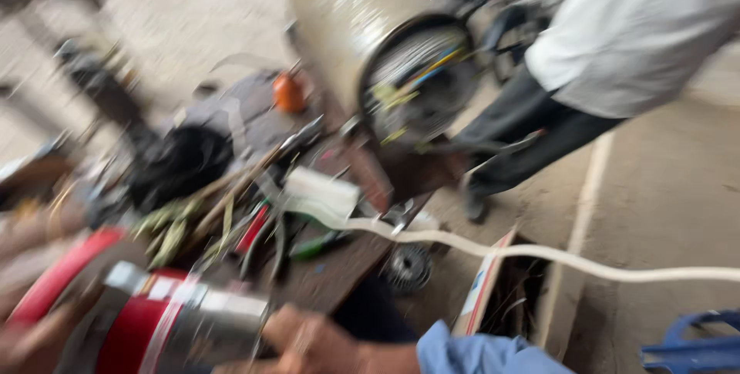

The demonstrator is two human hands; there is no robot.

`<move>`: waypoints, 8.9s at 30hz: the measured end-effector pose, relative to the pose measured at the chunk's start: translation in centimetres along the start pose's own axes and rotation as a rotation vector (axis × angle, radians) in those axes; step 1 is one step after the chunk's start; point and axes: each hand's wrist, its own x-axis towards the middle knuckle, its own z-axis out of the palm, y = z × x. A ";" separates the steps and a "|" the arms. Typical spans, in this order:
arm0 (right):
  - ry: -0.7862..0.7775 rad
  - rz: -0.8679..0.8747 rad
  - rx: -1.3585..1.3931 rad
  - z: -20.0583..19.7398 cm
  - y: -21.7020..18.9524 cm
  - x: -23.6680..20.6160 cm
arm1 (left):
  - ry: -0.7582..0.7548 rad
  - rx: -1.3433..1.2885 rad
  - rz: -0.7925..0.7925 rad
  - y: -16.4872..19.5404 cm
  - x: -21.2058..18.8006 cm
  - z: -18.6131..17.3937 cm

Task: The person repairs a small electric motor by hand, using a screwdriver to tighten screws on the casing and adjusting the wires. They rotate the motor to access different sides and ensure the components are secured.

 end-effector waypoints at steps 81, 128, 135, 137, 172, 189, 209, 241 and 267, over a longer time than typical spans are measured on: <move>-0.262 0.398 1.051 2.6 3.9 11.3 | 0.397 -0.127 0.373 -2.3 -12.8 7.0; -0.066 -0.256 0.161 0.2 1.6 12.8 | 0.406 -0.147 0.363 -2.0 -12.0 7.2; -0.010 -0.165 0.299 1.4 3.2 11.5 | 0.413 -0.141 0.347 -1.5 -11.8 7.3; -0.018 -0.063 0.491 1.7 4.4 10.2 | 0.414 -0.147 0.331 -1.3 -11.6 7.5; 0.160 -0.072 0.391 -4.8 2.6 10.1 | 0.344 -0.420 0.287 -2.2 -9.6 9.8; -0.101 -0.338 0.264 -7.1 1.8 14.2 | 0.369 -0.405 0.255 -2.5 -9.5 10.1; -0.182 -0.516 0.142 -7.5 1.3 16.9 | 0.348 -0.561 0.266 -2.3 -9.4 10.2; -0.215 -0.452 -0.108 -6.2 1.2 17.6 | 0.392 -0.398 0.273 -2.0 -9.4 9.9; -0.238 -0.488 -0.107 -6.0 2.0 16.8 | 0.363 -0.459 0.266 -1.9 -9.4 10.0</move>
